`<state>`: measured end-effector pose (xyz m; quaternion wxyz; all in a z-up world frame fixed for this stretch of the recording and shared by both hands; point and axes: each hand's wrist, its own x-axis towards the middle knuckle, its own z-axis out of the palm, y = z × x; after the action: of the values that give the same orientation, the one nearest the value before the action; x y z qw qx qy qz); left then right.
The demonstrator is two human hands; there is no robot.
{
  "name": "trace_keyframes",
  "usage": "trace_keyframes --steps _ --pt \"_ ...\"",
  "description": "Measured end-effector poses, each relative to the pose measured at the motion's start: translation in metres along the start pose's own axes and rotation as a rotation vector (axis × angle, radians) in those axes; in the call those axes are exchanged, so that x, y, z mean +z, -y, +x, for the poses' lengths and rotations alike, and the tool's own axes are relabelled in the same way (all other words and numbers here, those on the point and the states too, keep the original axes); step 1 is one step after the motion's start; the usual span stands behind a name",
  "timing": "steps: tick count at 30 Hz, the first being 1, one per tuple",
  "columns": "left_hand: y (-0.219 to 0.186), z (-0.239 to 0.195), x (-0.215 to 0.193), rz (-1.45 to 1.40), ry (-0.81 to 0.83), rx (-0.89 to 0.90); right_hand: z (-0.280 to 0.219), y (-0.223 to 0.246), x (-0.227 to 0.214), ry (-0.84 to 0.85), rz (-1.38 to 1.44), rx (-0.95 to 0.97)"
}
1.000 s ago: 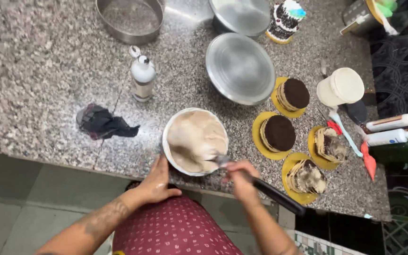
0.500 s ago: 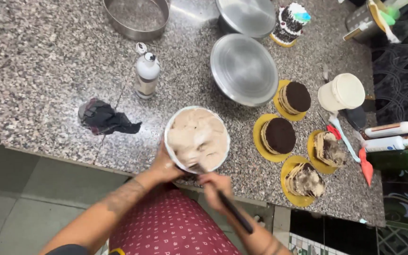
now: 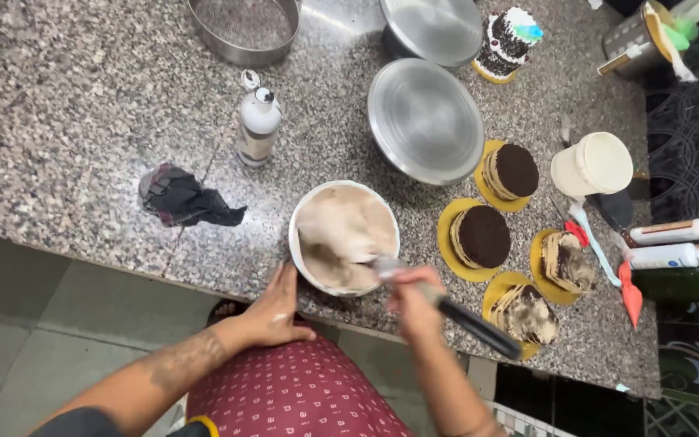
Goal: The person mixes light blue frosting in a bowl using a spatula, then adds dark liquid from a bottle and a ladle to blend the mixture. The person continues stirring until the frosting reaches a uniform color.
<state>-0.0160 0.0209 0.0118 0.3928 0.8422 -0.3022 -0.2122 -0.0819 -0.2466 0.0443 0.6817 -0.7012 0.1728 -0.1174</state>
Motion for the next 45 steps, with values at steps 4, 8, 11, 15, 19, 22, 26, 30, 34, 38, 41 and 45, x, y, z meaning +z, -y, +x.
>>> trace_keyframes --steps 4,8,11,15,19,22,26,30,34,38,41,45 --pt "0.035 0.032 -0.016 -0.010 -0.315 0.037 0.003 -0.023 -0.020 0.221 -0.361 -0.373" --pt "0.023 0.037 0.018 0.041 -0.275 0.045 0.000 -0.069 -0.009 0.578 -0.193 -0.395" --pt "0.017 0.001 -0.016 0.041 0.104 0.132 -0.007 -0.001 -0.021 0.054 -0.058 0.057" --pt "0.022 0.035 -0.023 -0.136 -0.116 -0.012 -0.019 -0.005 0.000 0.132 -0.249 -0.363" --pt "0.026 0.035 0.019 0.158 -0.031 0.073 -0.021 -0.001 0.021 0.246 -0.205 -0.355" --pt "0.005 0.006 -0.030 0.015 0.146 -0.067 0.005 0.002 -0.032 0.049 -0.088 -0.102" --pt "0.019 0.037 -0.023 -0.060 -0.228 -0.001 -0.023 -0.006 0.007 0.130 -0.309 -0.421" --pt "0.012 0.022 -0.002 -0.027 -0.093 0.094 -0.009 0.012 0.008 0.147 -0.183 -0.252" --pt "0.042 0.021 -0.011 -0.052 -0.225 0.064 0.009 -0.056 -0.069 0.040 -0.212 -0.328" --pt "0.046 0.053 0.042 0.701 -0.727 0.301 -0.027 -0.001 0.023 0.392 -0.475 -0.795" --pt "0.032 0.021 0.028 0.007 -0.051 0.089 -0.014 -0.010 -0.015 0.231 -0.129 -0.046" --pt "0.040 0.035 0.008 0.078 -0.221 0.193 -0.014 -0.004 -0.018 0.205 -0.319 -0.471"
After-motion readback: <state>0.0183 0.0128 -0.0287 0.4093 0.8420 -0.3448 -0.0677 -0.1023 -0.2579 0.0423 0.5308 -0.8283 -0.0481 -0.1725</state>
